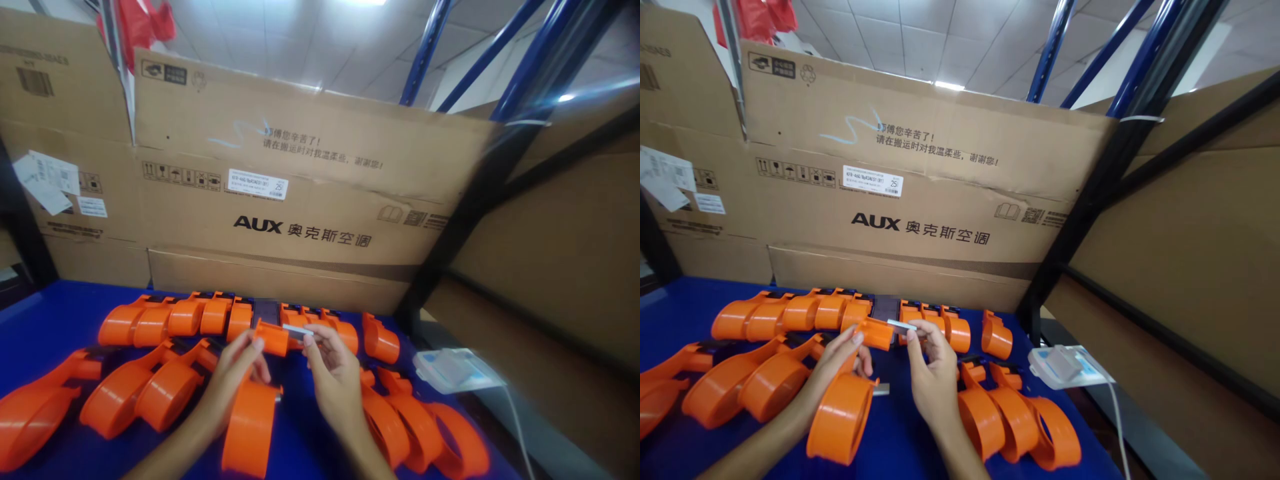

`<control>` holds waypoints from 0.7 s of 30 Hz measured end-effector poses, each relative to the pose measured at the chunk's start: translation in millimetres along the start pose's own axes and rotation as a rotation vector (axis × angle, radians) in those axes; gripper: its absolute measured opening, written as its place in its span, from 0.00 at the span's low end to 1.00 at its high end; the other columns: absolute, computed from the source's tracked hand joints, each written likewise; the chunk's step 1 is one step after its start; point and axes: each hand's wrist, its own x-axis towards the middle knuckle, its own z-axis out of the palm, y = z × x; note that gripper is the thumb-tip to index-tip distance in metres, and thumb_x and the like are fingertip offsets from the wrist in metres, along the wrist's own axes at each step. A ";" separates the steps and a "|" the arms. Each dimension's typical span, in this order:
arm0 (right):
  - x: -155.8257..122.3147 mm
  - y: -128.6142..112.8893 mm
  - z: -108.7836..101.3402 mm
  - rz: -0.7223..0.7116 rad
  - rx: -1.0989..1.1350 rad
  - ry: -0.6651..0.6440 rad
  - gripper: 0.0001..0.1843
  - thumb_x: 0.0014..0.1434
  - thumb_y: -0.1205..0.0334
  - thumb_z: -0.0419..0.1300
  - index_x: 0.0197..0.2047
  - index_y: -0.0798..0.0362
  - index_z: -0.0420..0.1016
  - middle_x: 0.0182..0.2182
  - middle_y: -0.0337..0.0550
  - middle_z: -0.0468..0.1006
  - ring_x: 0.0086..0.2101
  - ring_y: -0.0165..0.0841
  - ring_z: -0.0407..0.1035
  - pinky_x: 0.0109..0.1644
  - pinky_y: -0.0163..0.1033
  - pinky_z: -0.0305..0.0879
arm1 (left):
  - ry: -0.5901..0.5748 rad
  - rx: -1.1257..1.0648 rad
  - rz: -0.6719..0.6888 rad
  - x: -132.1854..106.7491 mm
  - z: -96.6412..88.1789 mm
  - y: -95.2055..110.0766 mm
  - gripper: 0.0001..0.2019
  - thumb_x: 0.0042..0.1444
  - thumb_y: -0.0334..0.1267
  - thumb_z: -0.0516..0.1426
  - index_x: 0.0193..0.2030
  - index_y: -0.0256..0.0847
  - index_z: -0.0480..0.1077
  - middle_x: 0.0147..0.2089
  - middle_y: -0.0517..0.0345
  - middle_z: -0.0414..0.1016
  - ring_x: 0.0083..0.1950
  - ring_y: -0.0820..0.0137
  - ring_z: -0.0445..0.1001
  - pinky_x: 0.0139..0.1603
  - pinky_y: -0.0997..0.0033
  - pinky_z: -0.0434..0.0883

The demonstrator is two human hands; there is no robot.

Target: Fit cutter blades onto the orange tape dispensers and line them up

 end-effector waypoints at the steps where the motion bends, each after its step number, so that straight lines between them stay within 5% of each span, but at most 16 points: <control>1: 0.1 -0.3 0.3 0.000 -0.001 -0.011 0.13 0.63 0.51 0.62 0.46 0.51 0.76 0.35 0.44 0.80 0.31 0.34 0.73 0.30 0.35 0.65 | -0.004 0.012 0.010 -0.2 0.4 0.5 0.17 0.61 0.55 0.57 0.35 0.42 0.66 0.23 0.62 0.75 0.22 0.73 0.68 0.26 0.76 0.63; 11: -2.7 -2.4 0.6 0.029 0.034 -0.077 0.13 0.62 0.51 0.63 0.44 0.51 0.77 0.34 0.45 0.82 0.32 0.35 0.74 0.30 0.35 0.67 | -0.031 0.048 0.026 -3.4 1.8 0.9 0.18 0.58 0.56 0.59 0.37 0.42 0.67 0.24 0.61 0.76 0.24 0.71 0.70 0.28 0.74 0.65; 17: -0.4 -3.4 2.2 0.025 -0.014 0.061 0.17 0.58 0.50 0.67 0.47 0.51 0.79 0.40 0.48 0.83 0.36 0.38 0.76 0.33 0.38 0.71 | 0.139 -0.036 0.003 -1.6 4.3 7.4 0.21 0.55 0.58 0.60 0.26 0.41 0.69 0.21 0.60 0.74 0.21 0.73 0.67 0.26 0.75 0.63; 21: -1.3 -6.3 2.4 0.013 -0.075 0.027 0.15 0.59 0.50 0.65 0.43 0.51 0.82 0.41 0.49 0.84 0.38 0.42 0.77 0.35 0.41 0.73 | 0.159 -0.053 -0.003 -1.4 3.7 9.0 0.23 0.54 0.59 0.60 0.24 0.40 0.69 0.20 0.59 0.73 0.19 0.73 0.65 0.23 0.74 0.60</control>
